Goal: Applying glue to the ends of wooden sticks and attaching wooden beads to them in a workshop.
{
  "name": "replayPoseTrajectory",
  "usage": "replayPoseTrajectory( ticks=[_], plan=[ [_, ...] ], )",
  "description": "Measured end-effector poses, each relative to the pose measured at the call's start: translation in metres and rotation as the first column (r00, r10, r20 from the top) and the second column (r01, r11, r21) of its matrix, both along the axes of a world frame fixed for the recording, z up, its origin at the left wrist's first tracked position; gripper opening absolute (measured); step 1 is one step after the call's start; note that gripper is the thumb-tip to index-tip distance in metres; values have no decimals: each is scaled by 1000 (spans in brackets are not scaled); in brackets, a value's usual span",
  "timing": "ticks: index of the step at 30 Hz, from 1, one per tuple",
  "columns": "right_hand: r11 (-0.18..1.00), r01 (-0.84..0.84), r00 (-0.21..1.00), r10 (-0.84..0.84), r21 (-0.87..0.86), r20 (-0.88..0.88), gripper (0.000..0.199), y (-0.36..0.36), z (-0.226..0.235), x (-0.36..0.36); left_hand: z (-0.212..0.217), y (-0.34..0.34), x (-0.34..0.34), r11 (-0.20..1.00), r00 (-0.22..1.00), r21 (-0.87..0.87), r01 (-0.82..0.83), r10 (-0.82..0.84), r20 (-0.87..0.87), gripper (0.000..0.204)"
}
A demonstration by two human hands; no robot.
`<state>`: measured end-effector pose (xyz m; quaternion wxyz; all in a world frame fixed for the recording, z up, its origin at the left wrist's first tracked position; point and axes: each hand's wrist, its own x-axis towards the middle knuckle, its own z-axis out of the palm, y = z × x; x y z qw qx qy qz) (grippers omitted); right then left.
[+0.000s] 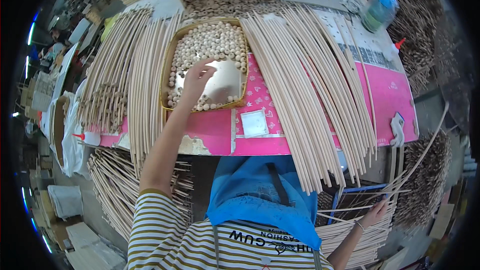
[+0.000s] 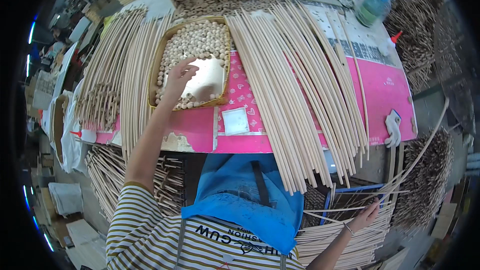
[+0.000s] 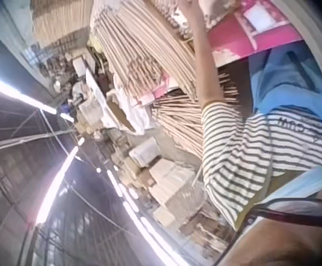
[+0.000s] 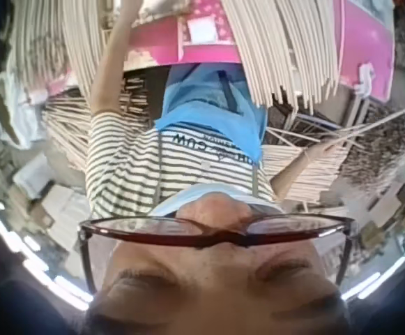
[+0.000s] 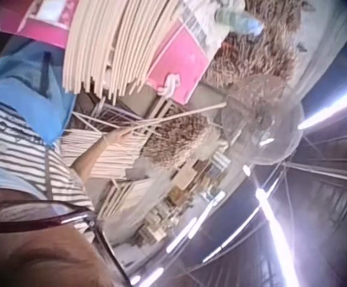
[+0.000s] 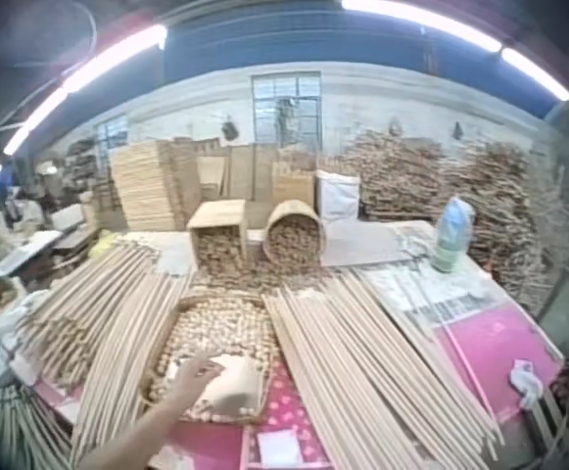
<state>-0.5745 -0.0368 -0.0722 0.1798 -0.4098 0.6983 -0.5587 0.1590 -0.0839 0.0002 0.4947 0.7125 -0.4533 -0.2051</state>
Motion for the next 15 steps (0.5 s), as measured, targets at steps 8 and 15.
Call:
replayPoseTrajectory(
  ticks=[8,15],
  plan=[
    [766,574,815,-567,289,-116,34,163,-229,-151,-18,16,25,911,839,382,154,-325,437,30],
    [678,638,683,-717,366,138,22,125,-164,-113,-1,38,23,853,885,504,136,-333,325,14]
  ],
)
